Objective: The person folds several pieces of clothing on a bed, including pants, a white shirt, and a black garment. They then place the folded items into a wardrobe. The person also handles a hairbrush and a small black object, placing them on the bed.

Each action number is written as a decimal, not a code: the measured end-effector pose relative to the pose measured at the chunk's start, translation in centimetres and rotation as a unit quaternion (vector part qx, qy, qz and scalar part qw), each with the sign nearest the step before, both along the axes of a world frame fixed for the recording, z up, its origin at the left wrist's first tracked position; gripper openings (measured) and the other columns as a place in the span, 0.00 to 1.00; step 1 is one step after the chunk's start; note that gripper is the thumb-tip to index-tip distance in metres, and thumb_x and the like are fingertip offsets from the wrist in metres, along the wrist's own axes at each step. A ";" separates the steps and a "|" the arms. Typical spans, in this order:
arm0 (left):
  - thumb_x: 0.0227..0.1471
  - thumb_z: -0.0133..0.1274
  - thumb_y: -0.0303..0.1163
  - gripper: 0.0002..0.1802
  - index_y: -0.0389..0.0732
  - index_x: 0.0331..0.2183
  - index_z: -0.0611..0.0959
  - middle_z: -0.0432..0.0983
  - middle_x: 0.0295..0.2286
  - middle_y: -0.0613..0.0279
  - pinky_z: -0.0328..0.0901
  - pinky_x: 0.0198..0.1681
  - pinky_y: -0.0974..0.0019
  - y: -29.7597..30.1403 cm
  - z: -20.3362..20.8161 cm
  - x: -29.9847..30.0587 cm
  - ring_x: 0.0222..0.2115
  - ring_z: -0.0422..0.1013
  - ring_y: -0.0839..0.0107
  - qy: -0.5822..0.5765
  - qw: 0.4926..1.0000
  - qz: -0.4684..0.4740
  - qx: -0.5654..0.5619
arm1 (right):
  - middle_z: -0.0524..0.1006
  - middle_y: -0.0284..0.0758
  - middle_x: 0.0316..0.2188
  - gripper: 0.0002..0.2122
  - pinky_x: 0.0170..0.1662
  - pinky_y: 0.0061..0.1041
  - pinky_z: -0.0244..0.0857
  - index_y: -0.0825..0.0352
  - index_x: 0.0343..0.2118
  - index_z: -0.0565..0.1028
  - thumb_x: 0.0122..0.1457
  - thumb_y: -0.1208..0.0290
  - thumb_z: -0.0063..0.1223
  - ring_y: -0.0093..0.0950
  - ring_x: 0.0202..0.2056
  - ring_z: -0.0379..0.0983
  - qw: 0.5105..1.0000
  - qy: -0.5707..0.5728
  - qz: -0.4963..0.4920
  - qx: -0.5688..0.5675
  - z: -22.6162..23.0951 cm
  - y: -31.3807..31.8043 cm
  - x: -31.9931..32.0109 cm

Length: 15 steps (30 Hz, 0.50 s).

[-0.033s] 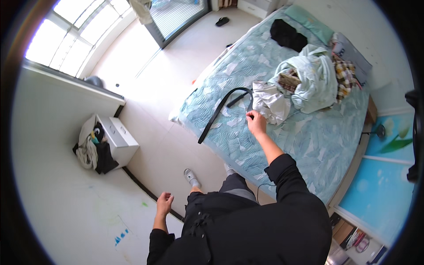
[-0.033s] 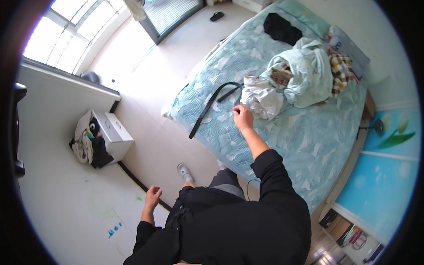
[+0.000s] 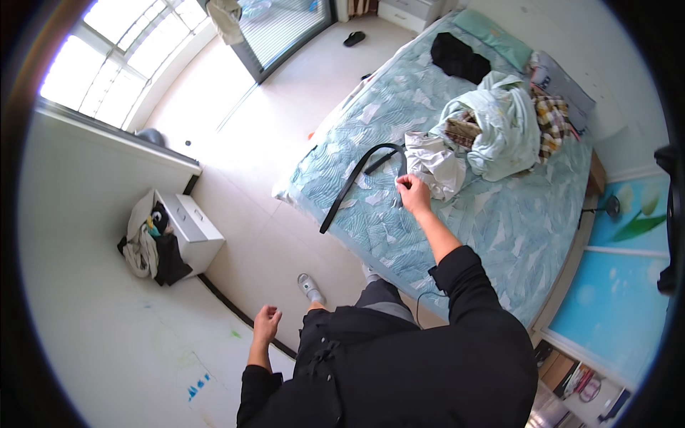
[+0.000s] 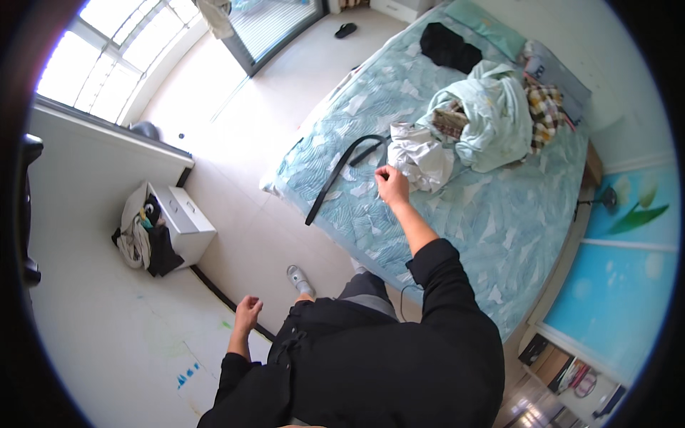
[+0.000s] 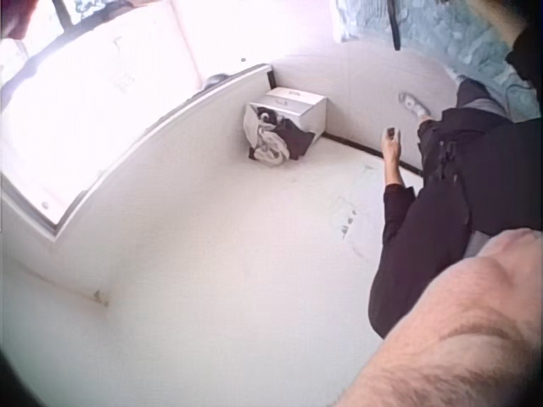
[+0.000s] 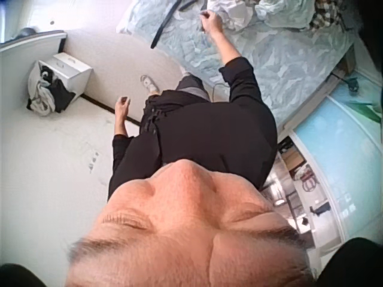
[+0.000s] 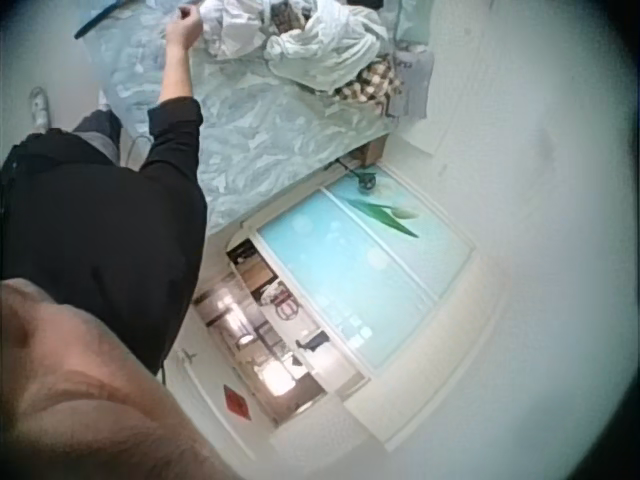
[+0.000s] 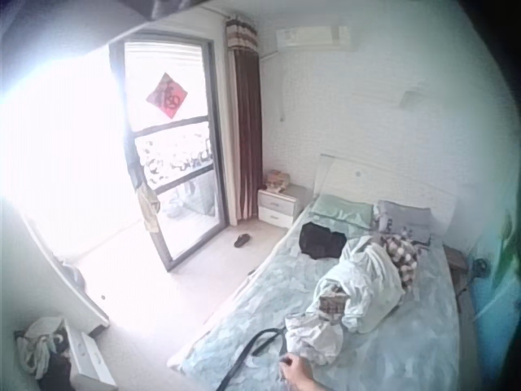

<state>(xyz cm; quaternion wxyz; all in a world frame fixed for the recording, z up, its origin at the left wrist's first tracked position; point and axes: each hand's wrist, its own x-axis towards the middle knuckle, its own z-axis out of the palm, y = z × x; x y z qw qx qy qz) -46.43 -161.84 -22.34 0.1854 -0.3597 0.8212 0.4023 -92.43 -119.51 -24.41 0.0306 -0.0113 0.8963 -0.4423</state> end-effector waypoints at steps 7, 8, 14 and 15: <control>0.54 0.67 0.38 0.26 0.35 0.50 0.79 0.81 0.42 0.51 0.73 0.47 0.56 -1.0 8.0 -13.5 0.44 0.79 0.60 0.172 0.966 -0.130 0.141 | 0.81 0.35 0.41 0.11 0.44 0.29 0.76 0.67 0.52 0.77 0.69 0.76 0.52 0.25 0.35 0.80 0.862 -0.164 0.034 -0.479 21.1 -5.6 6.7; 0.52 0.69 0.37 0.31 0.37 0.54 0.77 0.80 0.48 0.50 0.73 0.50 0.55 -0.3 10.3 -15.3 0.49 0.77 0.59 0.176 0.957 -0.145 0.178 | 0.81 0.36 0.43 0.13 0.45 0.30 0.77 0.67 0.54 0.76 0.69 0.76 0.51 0.25 0.36 0.80 0.842 -0.156 0.057 -0.514 24.0 -7.0 8.1; 0.47 0.73 0.39 0.46 0.40 0.62 0.69 0.72 0.56 0.49 0.65 0.60 0.53 4.0 20.6 -20.8 0.58 0.70 0.54 0.370 0.839 -0.362 0.167 | 0.75 0.44 0.57 0.24 0.60 0.37 0.74 0.68 0.67 0.64 0.69 0.77 0.51 0.36 0.53 0.79 0.740 -0.085 0.181 -0.643 34.3 -15.2 14.9; 0.54 0.68 0.36 0.33 0.38 0.57 0.73 0.78 0.48 0.54 0.68 0.54 0.59 4.2 21.3 -21.0 0.50 0.74 0.60 0.353 0.831 -0.381 0.197 | 0.70 0.46 0.62 0.27 0.65 0.40 0.69 0.69 0.69 0.60 0.66 0.82 0.49 0.39 0.59 0.75 0.721 -0.071 0.201 -0.660 34.9 -16.0 15.6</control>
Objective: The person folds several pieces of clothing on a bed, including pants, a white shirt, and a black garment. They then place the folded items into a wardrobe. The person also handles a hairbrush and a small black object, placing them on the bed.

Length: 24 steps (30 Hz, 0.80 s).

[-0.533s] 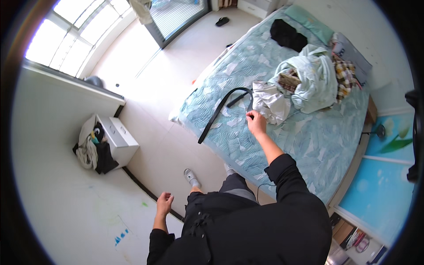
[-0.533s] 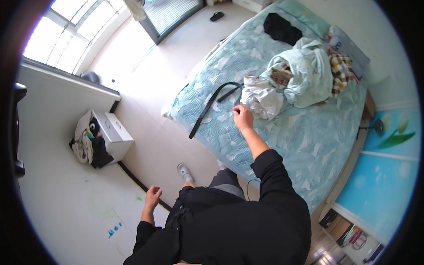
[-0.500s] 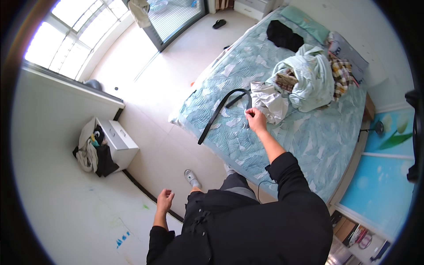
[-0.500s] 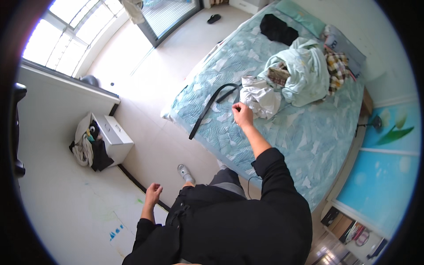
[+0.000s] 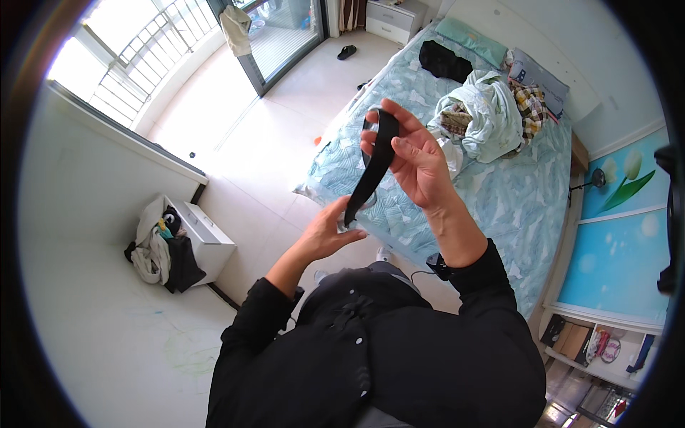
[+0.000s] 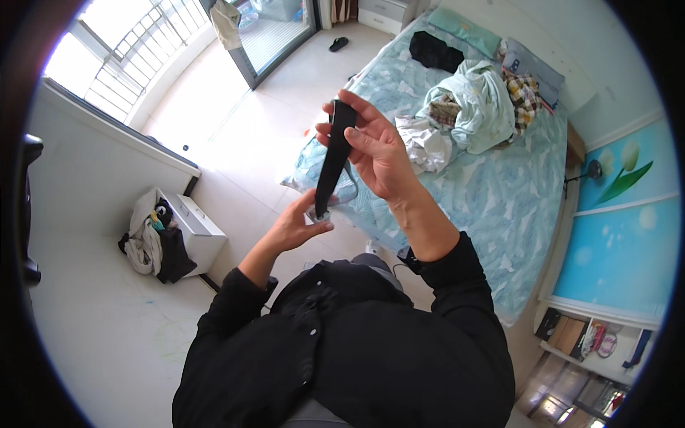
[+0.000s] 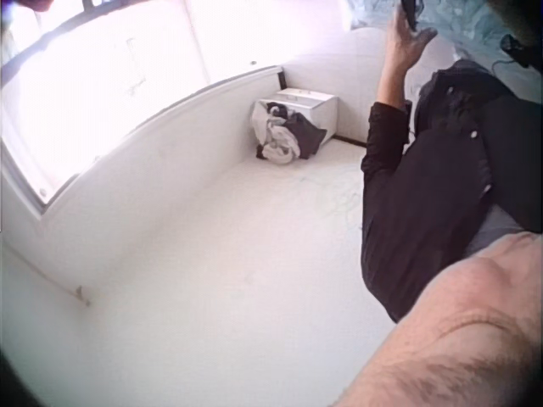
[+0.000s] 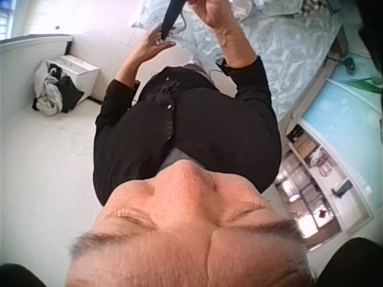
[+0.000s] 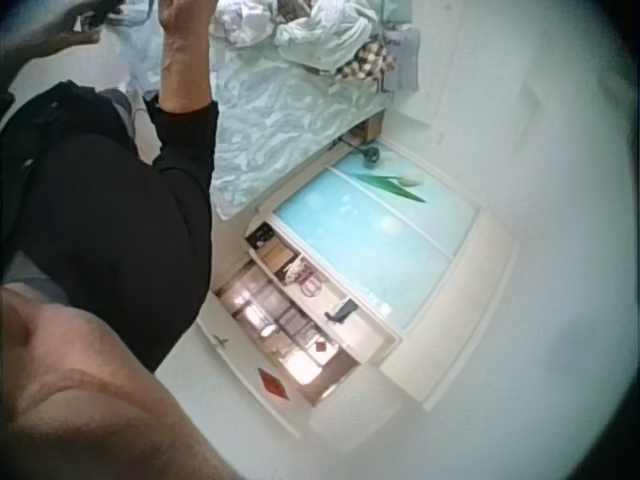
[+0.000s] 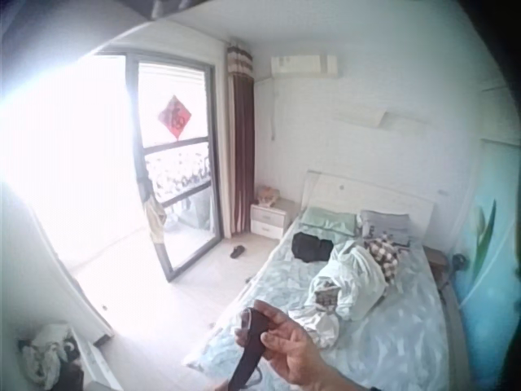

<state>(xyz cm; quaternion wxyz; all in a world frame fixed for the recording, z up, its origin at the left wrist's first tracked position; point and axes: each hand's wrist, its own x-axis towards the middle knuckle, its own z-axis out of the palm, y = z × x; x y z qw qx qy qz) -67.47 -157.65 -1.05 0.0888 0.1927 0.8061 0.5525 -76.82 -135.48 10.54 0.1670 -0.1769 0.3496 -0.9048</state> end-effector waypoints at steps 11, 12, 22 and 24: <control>0.69 0.48 0.31 0.10 0.36 0.43 0.80 0.79 0.26 0.60 0.73 0.42 0.64 -2.1 5.8 0.5 0.29 0.76 0.69 -0.199 0.873 0.047 0.442 | 0.69 0.43 0.54 0.39 0.59 0.34 0.64 0.62 0.66 0.68 0.47 0.79 0.71 0.41 0.56 0.67 0.629 0.376 -0.234 0.639 -1.7 -0.4 0.9; 0.70 0.48 0.32 0.10 0.35 0.43 0.80 0.79 0.26 0.60 0.73 0.41 0.64 -1.9 6.5 0.3 0.28 0.76 0.69 -0.210 0.879 0.036 0.426 | 0.69 0.43 0.54 0.40 0.61 0.36 0.62 0.61 0.65 0.69 0.46 0.78 0.72 0.43 0.55 0.67 0.634 0.431 -0.249 0.592 -1.8 -1.2 1.3; 0.58 0.63 0.29 0.14 0.33 0.44 0.84 0.84 0.41 0.50 0.73 0.49 0.62 -2.7 8.7 1.3 0.42 0.81 0.63 -0.175 0.935 -0.001 0.308 | 0.80 0.41 0.32 0.19 0.36 0.32 0.75 0.66 0.51 0.75 0.56 0.85 0.55 0.40 0.34 0.82 0.747 0.550 -0.070 0.368 -1.6 -5.2 0.1; 0.54 0.64 0.23 0.13 0.35 0.43 0.86 0.83 0.45 0.48 0.71 0.55 0.60 -2.9 8.2 2.0 0.49 0.78 0.61 -0.158 0.932 -0.020 0.324 | 0.78 0.40 0.28 0.18 0.35 0.30 0.73 0.66 0.50 0.75 0.57 0.86 0.53 0.38 0.32 0.82 0.776 0.505 -0.084 0.369 -1.5 -5.4 0.0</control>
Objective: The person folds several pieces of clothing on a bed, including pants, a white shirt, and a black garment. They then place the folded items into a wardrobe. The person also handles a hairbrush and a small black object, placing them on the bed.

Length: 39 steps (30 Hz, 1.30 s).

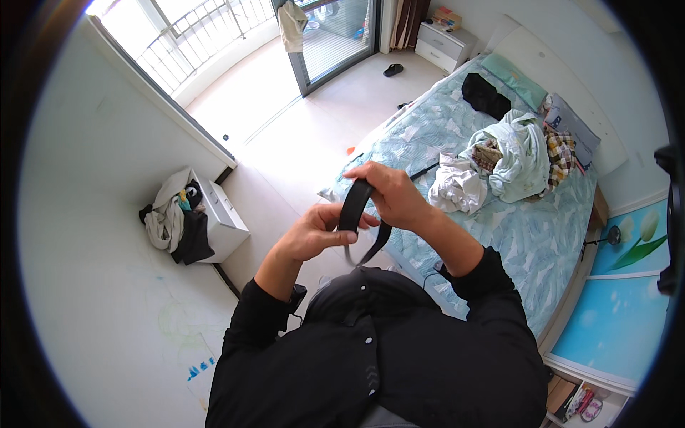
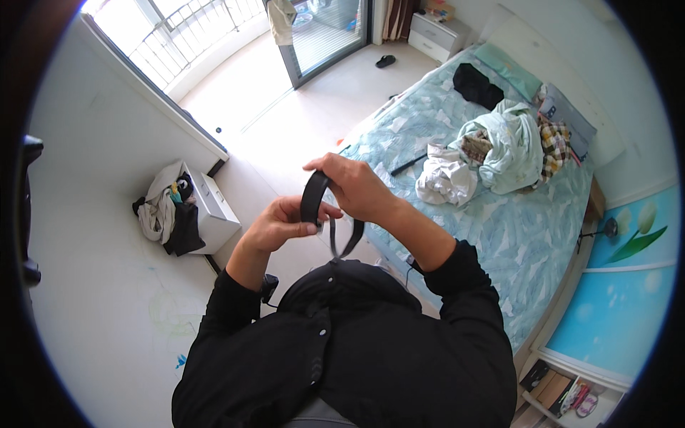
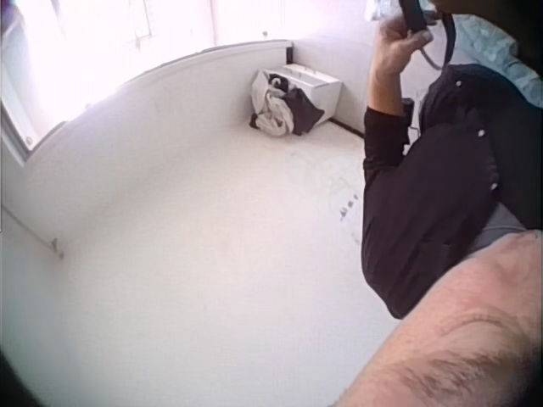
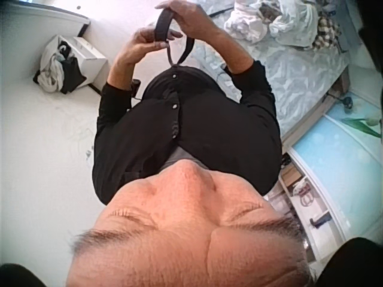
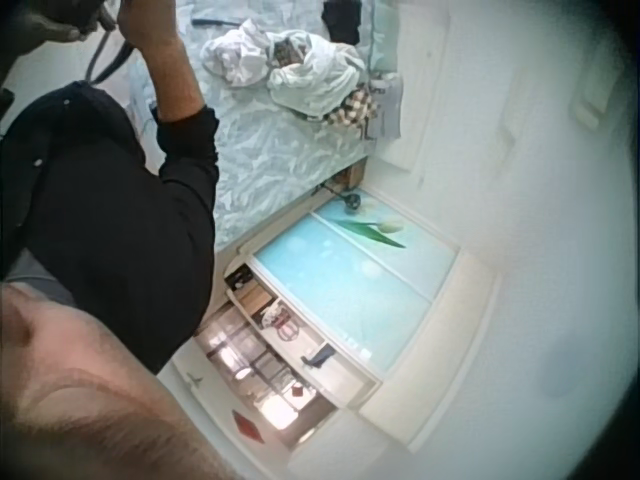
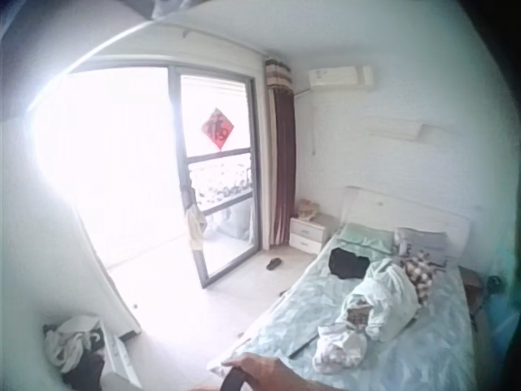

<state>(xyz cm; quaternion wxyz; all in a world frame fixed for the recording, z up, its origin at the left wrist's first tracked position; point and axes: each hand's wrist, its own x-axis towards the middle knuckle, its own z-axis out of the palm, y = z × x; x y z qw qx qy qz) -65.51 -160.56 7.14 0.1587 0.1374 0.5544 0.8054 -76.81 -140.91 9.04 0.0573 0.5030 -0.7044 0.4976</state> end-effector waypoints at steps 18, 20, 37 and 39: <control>0.63 0.52 0.20 0.24 0.37 0.60 0.74 0.76 0.54 0.46 0.71 0.56 0.55 0.7 2.0 -0.9 0.50 0.78 0.57 0.145 0.938 0.305 0.073 | 0.77 0.43 0.24 0.14 0.32 0.36 0.71 0.69 0.48 0.67 0.66 0.70 0.57 0.40 0.25 0.77 0.930 -0.343 0.056 0.122 -4.6 -1.9 5.1; 0.62 0.51 0.16 0.23 0.34 0.58 0.75 0.76 0.56 0.44 0.71 0.56 0.57 0.3 1.9 -1.4 0.53 0.77 0.55 0.196 0.910 0.364 -0.011 | 0.77 0.44 0.25 0.19 0.34 0.37 0.72 0.69 0.52 0.68 0.63 0.68 0.63 0.42 0.27 0.77 0.964 -0.227 0.003 0.137 -4.3 -1.9 5.5; 0.59 0.61 0.43 0.21 0.38 0.32 0.69 0.73 0.24 0.48 0.63 0.33 0.47 0.1 1.0 1.1 0.28 0.72 0.44 0.255 0.782 0.155 -0.547 | 0.80 0.40 0.32 0.08 0.38 0.34 0.73 0.69 0.35 0.80 0.53 0.74 0.68 0.40 0.33 0.79 0.985 0.058 0.050 0.153 5.1 0.7 0.3; 0.61 0.59 0.43 0.20 0.38 0.32 0.70 0.74 0.24 0.48 0.64 0.31 0.48 0.0 2.1 1.9 0.27 0.72 0.45 0.229 0.834 0.087 -0.494 | 0.80 0.40 0.30 0.08 0.37 0.32 0.72 0.70 0.34 0.80 0.54 0.73 0.68 0.37 0.32 0.78 0.972 -0.028 0.118 0.201 4.9 0.7 -1.0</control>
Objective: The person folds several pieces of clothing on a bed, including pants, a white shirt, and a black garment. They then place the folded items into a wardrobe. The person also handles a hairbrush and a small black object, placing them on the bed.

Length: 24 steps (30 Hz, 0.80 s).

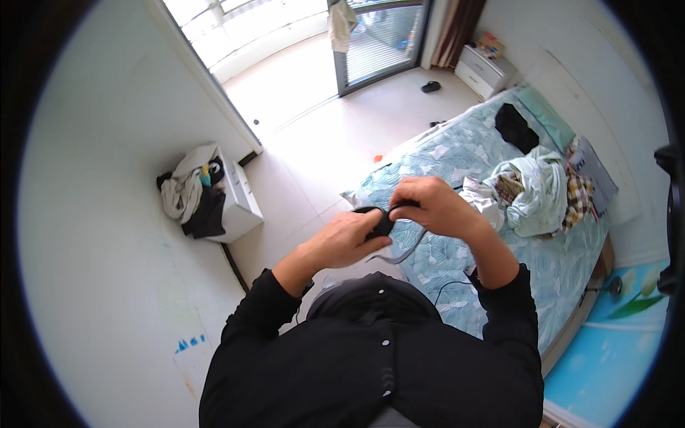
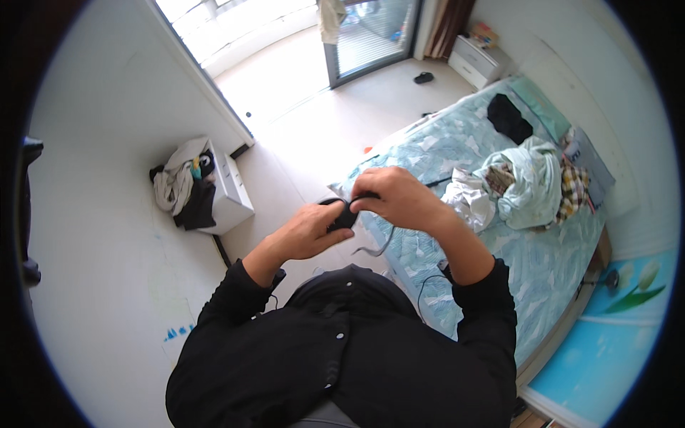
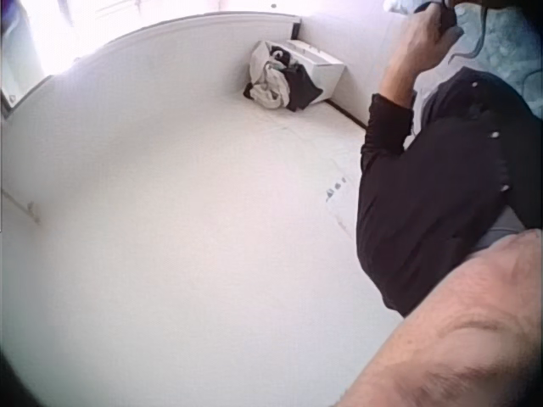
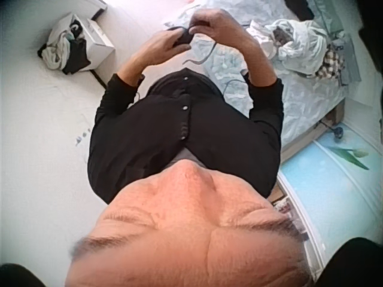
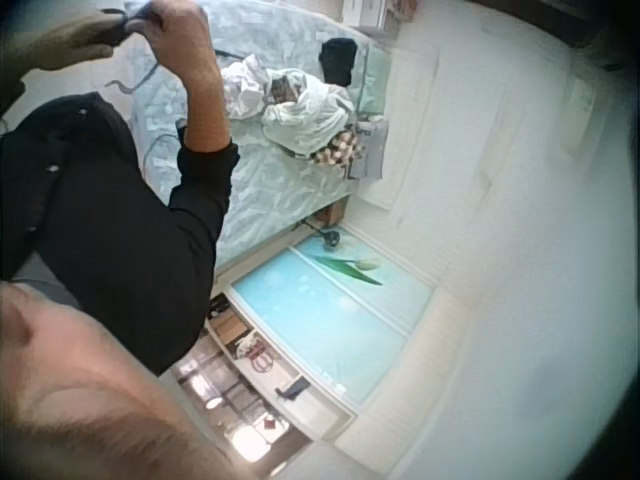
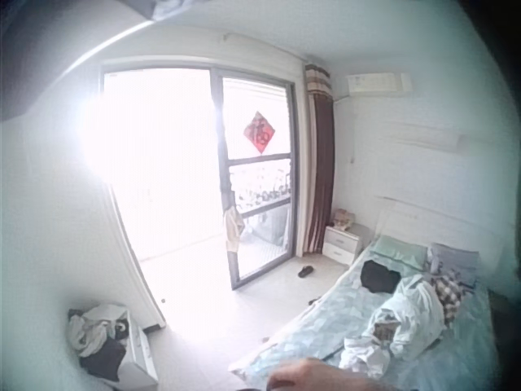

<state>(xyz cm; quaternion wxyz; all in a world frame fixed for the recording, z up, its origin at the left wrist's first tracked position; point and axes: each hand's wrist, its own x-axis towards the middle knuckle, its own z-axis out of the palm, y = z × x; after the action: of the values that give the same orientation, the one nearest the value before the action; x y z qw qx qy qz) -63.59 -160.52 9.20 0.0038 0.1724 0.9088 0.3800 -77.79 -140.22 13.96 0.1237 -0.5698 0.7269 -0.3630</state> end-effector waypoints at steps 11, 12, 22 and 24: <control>0.68 0.48 0.49 0.24 0.33 0.39 0.79 0.77 0.24 0.60 0.67 0.29 0.73 -0.3 2.9 5.3 0.21 0.73 0.75 -0.135 0.817 -0.033 0.560 | 0.71 0.22 0.26 0.22 0.33 0.15 0.59 0.66 0.38 0.75 0.74 0.48 0.43 0.11 0.30 0.64 0.890 -0.439 0.076 -0.092 -7.4 -4.0 4.2; 0.68 0.47 0.50 0.26 0.32 0.39 0.79 0.77 0.23 0.59 0.69 0.30 0.71 -0.2 3.0 5.6 0.20 0.73 0.74 -0.101 0.798 -0.032 0.593 | 0.70 0.22 0.26 0.25 0.31 0.15 0.58 0.66 0.40 0.74 0.73 0.44 0.40 0.12 0.29 0.64 0.876 -0.463 0.042 -0.128 -7.8 -4.5 5.7; 0.65 0.55 0.37 0.27 0.33 0.58 0.67 0.76 0.36 0.51 0.69 0.52 0.52 -0.2 3.4 6.3 0.39 0.75 0.63 0.088 0.791 0.040 0.604 | 0.76 0.30 0.34 0.16 0.40 0.19 0.68 0.70 0.56 0.70 0.77 0.65 0.34 0.18 0.34 0.72 0.842 -0.514 0.070 -0.145 -10.8 -6.7 9.1; 0.65 0.53 0.31 0.25 0.35 0.59 0.65 0.75 0.39 0.52 0.67 0.56 0.52 -0.7 2.9 6.1 0.41 0.74 0.64 0.150 0.846 0.140 0.492 | 0.76 0.32 0.33 0.11 0.41 0.23 0.70 0.71 0.52 0.71 0.75 0.72 0.38 0.22 0.35 0.75 0.888 -0.435 0.114 -0.099 -10.4 -6.5 9.9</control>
<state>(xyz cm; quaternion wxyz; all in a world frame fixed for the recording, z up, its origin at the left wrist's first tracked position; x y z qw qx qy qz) -57.52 -161.24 12.10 -0.2709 0.0779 0.6066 0.7433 -67.90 -146.75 3.55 0.4108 -0.4429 0.4905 -0.6280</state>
